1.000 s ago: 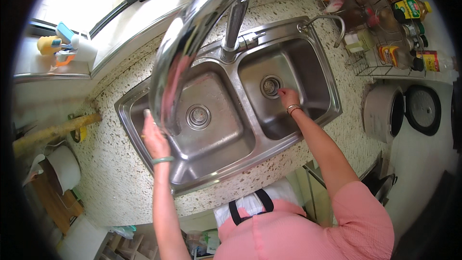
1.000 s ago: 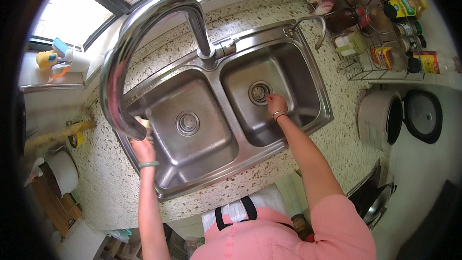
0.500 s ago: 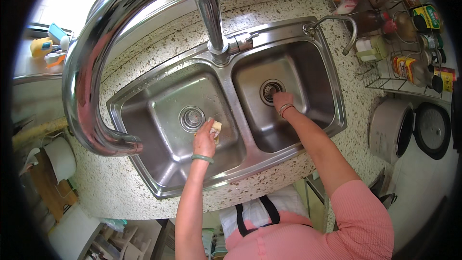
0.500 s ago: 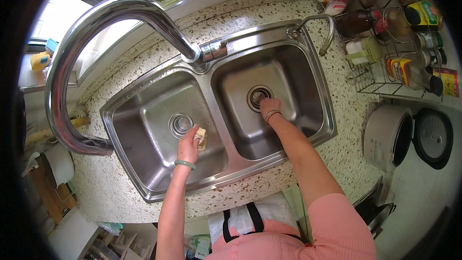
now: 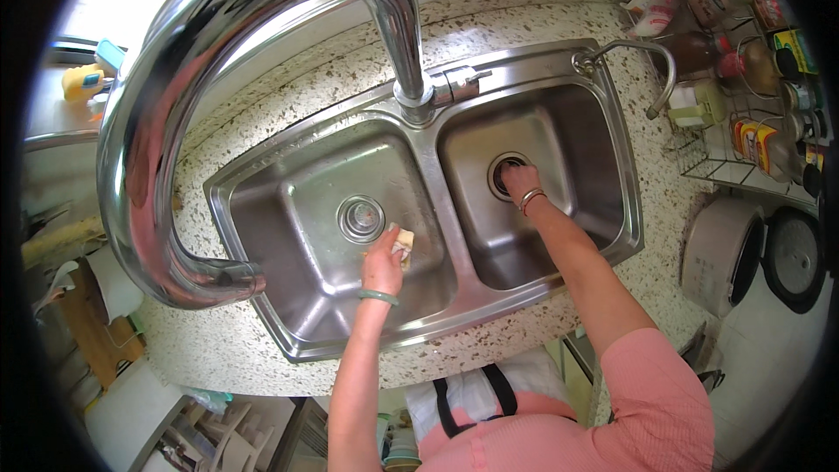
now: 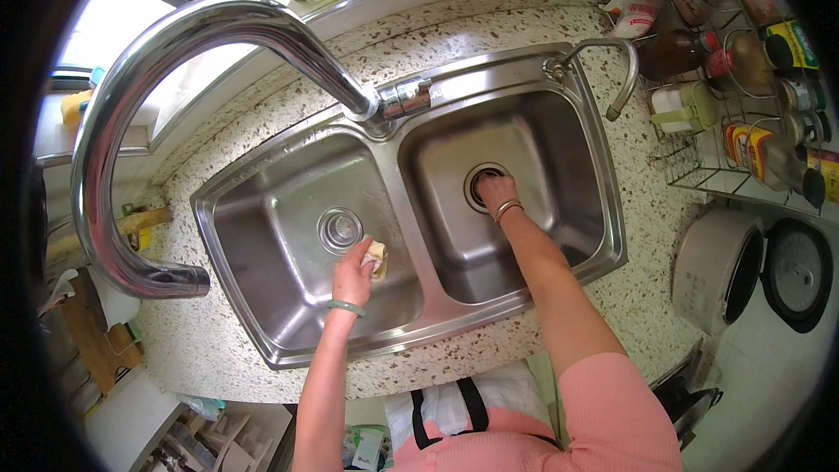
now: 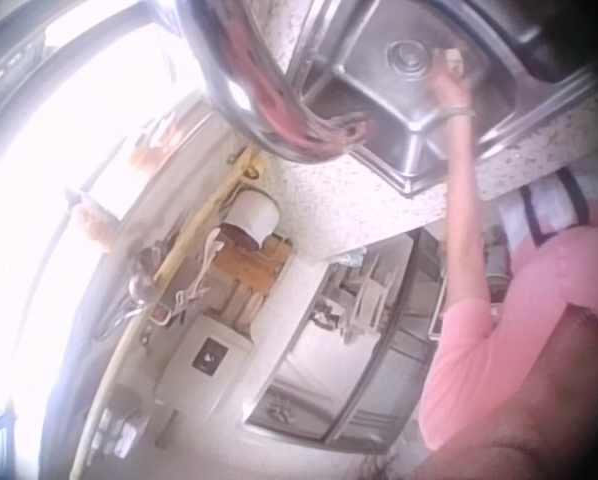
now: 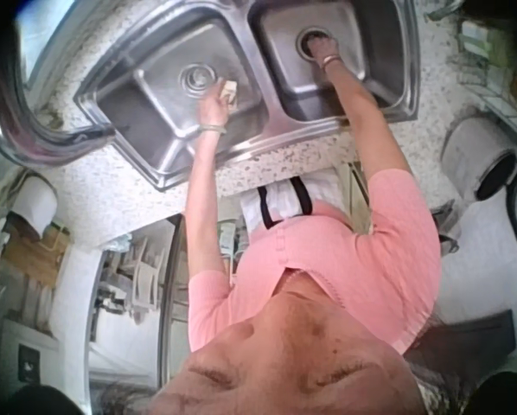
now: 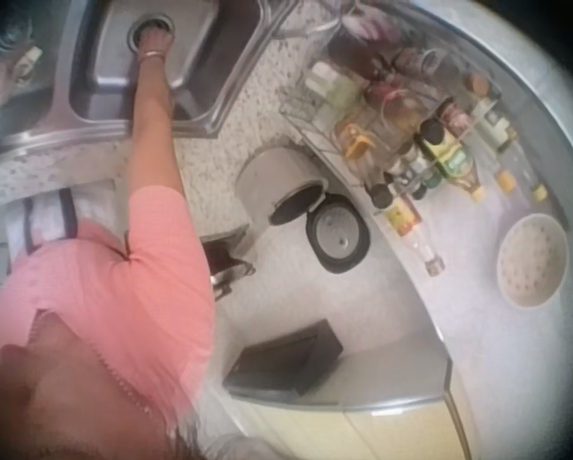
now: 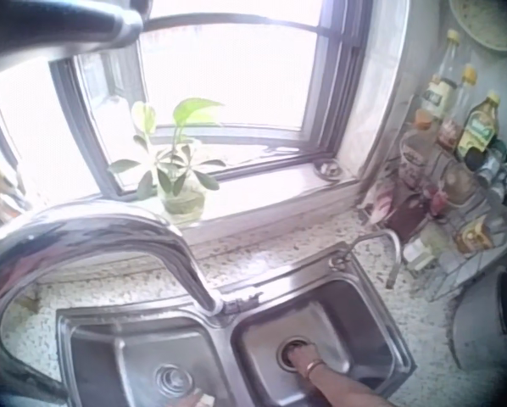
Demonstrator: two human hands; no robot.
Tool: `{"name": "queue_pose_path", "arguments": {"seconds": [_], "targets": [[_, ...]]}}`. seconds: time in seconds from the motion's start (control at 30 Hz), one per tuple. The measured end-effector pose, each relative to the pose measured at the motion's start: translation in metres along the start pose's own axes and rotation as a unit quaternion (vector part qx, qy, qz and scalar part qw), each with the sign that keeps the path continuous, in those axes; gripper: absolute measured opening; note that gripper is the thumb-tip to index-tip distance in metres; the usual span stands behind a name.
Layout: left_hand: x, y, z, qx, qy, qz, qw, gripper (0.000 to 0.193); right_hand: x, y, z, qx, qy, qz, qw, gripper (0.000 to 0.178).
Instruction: The person washes a black cooking pot under running water, then places it into a rice cooker. They proceed to wipe the kitchen countertop and the stainless steel sink with a cloth, rinsing the cloth under the tap multiple times to clean the surfaces.
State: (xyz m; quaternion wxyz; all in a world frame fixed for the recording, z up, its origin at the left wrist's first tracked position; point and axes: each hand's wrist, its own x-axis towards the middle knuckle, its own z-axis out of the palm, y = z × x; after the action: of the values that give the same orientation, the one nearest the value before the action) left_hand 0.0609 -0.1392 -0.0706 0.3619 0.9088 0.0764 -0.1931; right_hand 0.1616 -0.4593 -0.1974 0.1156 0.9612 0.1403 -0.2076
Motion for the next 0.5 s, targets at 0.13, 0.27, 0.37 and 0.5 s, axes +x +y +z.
{"name": "queue_pose_path", "arguments": {"seconds": [0.13, 0.27, 0.37, 0.5], "targets": [[-0.001, 0.004, 0.0, 0.006, -0.009, -0.002, 1.0, 0.049, 0.001, 0.002, 0.001, -0.009, 0.003, -0.027, 1.0, 0.011], [-0.002, 0.005, -0.003, 0.008, -0.014, 0.002, 1.0, 0.049, 0.001, 0.003, 0.003, 0.001, -0.004, -0.023, 1.0, 0.013], [-0.005, 0.006, -0.007, 0.004, -0.018, -0.002, 1.0, 0.048, -0.002, 0.005, -0.002, -0.002, 0.002, -0.041, 0.999, 0.013], [-0.008, 0.003, -0.012, -0.007, -0.021, 0.01, 1.0, 0.048, -0.015, 0.013, -0.012, 0.085, 0.095, 0.046, 0.991, 0.009]]}}
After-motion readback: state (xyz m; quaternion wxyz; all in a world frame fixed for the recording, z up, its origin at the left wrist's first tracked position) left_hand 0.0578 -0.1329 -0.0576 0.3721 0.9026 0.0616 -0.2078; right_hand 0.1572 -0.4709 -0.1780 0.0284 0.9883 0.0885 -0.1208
